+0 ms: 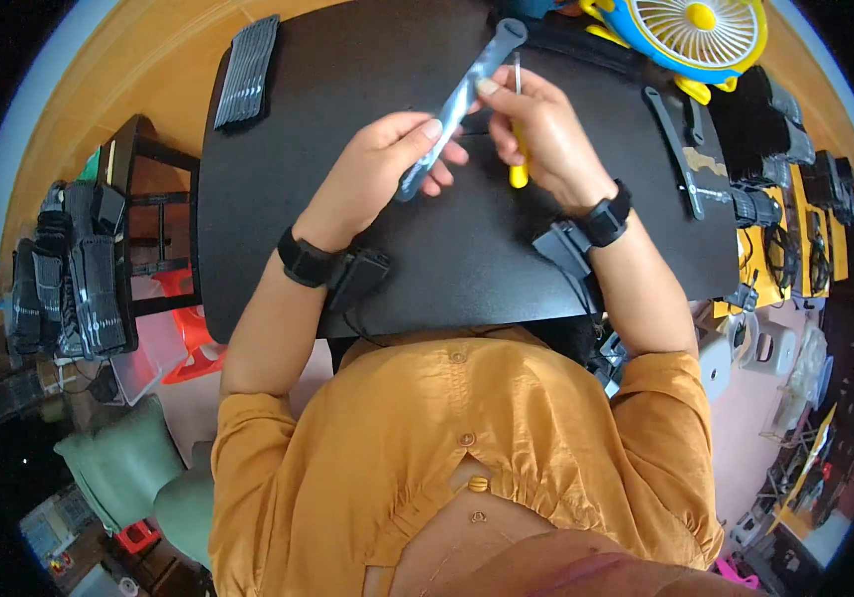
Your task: Assembling components of a face shield by attaching straps and pins using a small screwdriver.
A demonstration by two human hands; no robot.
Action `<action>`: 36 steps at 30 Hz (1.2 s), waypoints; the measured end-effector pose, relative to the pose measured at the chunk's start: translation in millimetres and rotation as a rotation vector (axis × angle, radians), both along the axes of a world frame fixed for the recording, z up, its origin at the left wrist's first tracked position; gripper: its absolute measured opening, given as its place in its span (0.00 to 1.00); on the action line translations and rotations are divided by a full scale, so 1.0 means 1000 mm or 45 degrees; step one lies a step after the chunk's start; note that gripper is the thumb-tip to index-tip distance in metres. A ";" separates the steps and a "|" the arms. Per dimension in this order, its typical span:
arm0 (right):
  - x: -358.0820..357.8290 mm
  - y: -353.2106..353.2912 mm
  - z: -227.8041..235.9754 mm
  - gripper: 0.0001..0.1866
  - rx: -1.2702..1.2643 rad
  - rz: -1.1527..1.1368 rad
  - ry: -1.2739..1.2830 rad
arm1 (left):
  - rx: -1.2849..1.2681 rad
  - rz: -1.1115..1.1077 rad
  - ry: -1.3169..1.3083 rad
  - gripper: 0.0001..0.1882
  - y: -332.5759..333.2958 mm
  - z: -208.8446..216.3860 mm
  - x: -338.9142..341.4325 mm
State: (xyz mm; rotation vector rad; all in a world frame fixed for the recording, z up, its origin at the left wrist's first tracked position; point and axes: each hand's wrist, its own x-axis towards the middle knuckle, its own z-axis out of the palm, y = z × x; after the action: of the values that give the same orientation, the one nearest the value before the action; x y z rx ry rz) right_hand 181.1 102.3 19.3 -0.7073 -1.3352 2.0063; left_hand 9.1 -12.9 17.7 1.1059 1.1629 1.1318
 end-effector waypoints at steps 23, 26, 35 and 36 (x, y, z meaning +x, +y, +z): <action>0.003 -0.044 0.009 0.05 1.407 -0.002 -0.531 | 0.049 0.077 -0.994 0.16 0.004 -0.015 -0.010; 0.003 -0.045 0.012 0.05 1.428 -0.004 -0.584 | 0.055 0.066 -1.018 0.16 0.004 -0.016 -0.009; 0.004 -0.043 0.010 0.06 1.509 -0.022 -0.573 | 0.053 0.087 -0.960 0.15 0.003 -0.015 -0.007; 0.004 -0.043 0.010 0.06 1.508 -0.023 -0.575 | 0.056 0.111 -0.933 0.14 0.003 -0.014 -0.005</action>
State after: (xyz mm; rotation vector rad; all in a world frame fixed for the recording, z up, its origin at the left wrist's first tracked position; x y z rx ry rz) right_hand 185.5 59.7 29.4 -0.5552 -2.3672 0.7256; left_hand 3.7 -10.2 3.3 0.5785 0.6101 1.4661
